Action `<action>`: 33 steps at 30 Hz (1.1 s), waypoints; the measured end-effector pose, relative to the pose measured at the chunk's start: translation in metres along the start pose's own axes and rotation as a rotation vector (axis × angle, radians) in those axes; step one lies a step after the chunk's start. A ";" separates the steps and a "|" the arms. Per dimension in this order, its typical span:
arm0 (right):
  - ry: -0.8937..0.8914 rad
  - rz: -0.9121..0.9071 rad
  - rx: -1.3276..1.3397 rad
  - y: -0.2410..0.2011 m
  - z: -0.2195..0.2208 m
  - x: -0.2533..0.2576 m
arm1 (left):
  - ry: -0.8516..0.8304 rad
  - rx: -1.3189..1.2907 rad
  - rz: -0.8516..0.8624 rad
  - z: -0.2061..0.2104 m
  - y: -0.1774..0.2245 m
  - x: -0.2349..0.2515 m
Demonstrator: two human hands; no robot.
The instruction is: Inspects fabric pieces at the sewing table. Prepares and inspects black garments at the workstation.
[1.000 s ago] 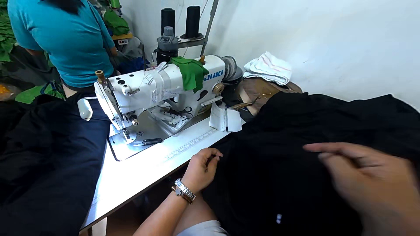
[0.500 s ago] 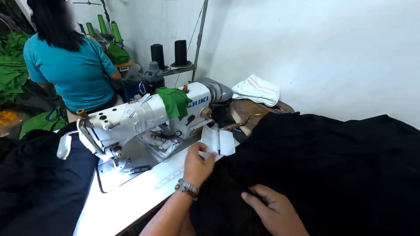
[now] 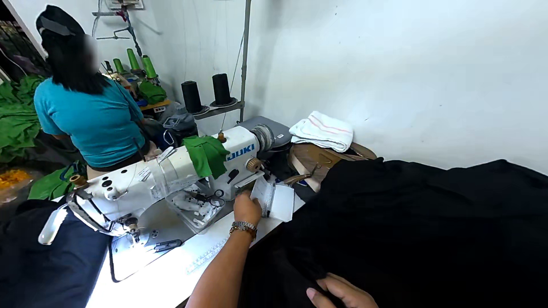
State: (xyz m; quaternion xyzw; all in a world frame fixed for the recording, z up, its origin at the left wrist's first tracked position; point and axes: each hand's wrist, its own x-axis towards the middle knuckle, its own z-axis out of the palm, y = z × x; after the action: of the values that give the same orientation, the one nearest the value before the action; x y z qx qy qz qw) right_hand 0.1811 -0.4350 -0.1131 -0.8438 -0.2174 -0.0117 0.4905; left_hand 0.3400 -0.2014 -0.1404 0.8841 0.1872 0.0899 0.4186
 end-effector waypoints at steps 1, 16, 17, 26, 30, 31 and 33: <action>-0.003 -0.007 0.001 0.000 0.000 0.000 | 0.026 0.000 0.026 0.001 -0.002 0.002; 0.003 -0.016 -0.015 0.000 0.005 0.000 | 0.095 0.219 0.553 0.029 -0.023 -0.032; 0.001 -0.016 -0.015 0.000 0.004 0.000 | 0.024 0.273 0.531 0.031 -0.021 -0.034; 0.082 -0.030 -0.047 -0.006 -0.001 -0.004 | -0.319 0.442 0.372 -0.014 0.007 -0.031; 0.136 -0.013 -0.025 -0.002 -0.003 -0.004 | -0.170 0.144 0.550 -0.043 -0.016 -0.065; 0.147 0.003 -0.016 0.000 -0.002 -0.003 | -0.145 0.068 0.608 -0.048 -0.027 -0.077; 0.173 0.035 0.007 0.002 -0.002 -0.001 | -0.228 -0.042 0.704 -0.056 -0.059 -0.104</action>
State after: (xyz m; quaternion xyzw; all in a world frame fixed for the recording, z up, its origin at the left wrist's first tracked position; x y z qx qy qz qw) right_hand 0.1810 -0.4378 -0.1141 -0.8416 -0.1593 -0.0750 0.5105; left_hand 0.2121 -0.1698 -0.1503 0.8899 -0.1779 0.1331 0.3984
